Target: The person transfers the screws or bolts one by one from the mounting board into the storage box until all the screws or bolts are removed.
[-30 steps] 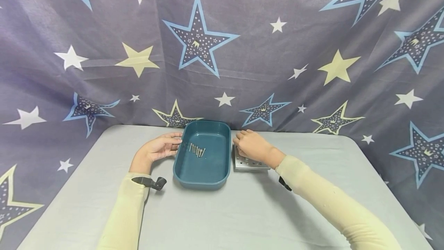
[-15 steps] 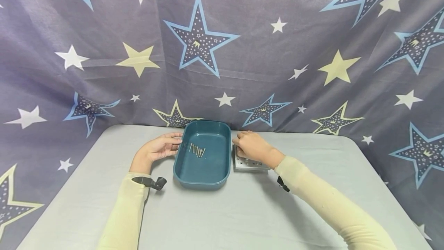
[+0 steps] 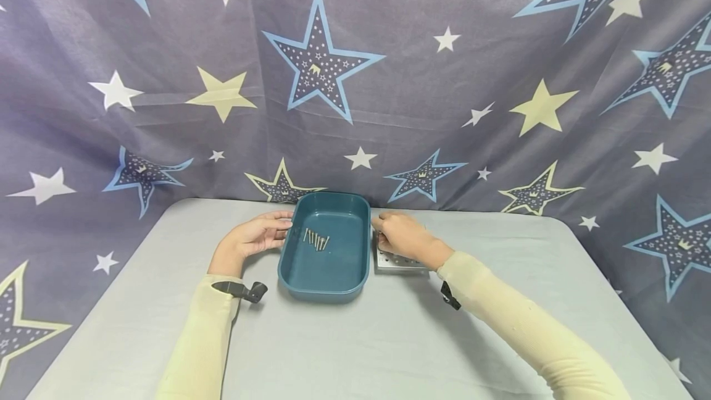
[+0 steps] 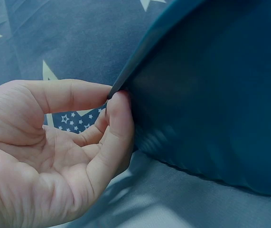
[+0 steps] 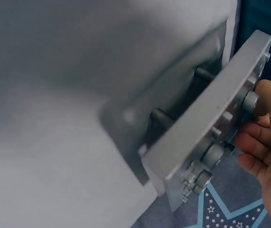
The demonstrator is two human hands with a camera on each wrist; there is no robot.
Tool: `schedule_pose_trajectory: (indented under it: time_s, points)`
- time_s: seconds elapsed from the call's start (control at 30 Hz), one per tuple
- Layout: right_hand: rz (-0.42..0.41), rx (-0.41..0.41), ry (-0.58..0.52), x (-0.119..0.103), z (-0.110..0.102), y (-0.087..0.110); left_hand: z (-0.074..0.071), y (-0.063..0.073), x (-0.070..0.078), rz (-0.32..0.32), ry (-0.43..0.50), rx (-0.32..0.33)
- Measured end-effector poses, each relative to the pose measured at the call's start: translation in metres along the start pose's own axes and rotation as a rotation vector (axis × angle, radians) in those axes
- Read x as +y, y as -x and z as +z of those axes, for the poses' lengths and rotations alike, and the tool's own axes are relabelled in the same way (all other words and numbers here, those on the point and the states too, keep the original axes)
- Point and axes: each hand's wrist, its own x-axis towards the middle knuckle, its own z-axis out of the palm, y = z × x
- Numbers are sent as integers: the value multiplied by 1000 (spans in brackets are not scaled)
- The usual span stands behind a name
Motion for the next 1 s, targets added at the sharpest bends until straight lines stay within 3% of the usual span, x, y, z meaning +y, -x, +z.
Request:
schedule_pose_trajectory:
  time_s: [0.27, 1.0]
  points:
    - [-4, 15, -33, -2, 2, -1, 0, -1, -1, 4, 3, -4]
    - [-88, 116, 83, -3, 7, 0, -1, -2, -2, 1, 10, -8]
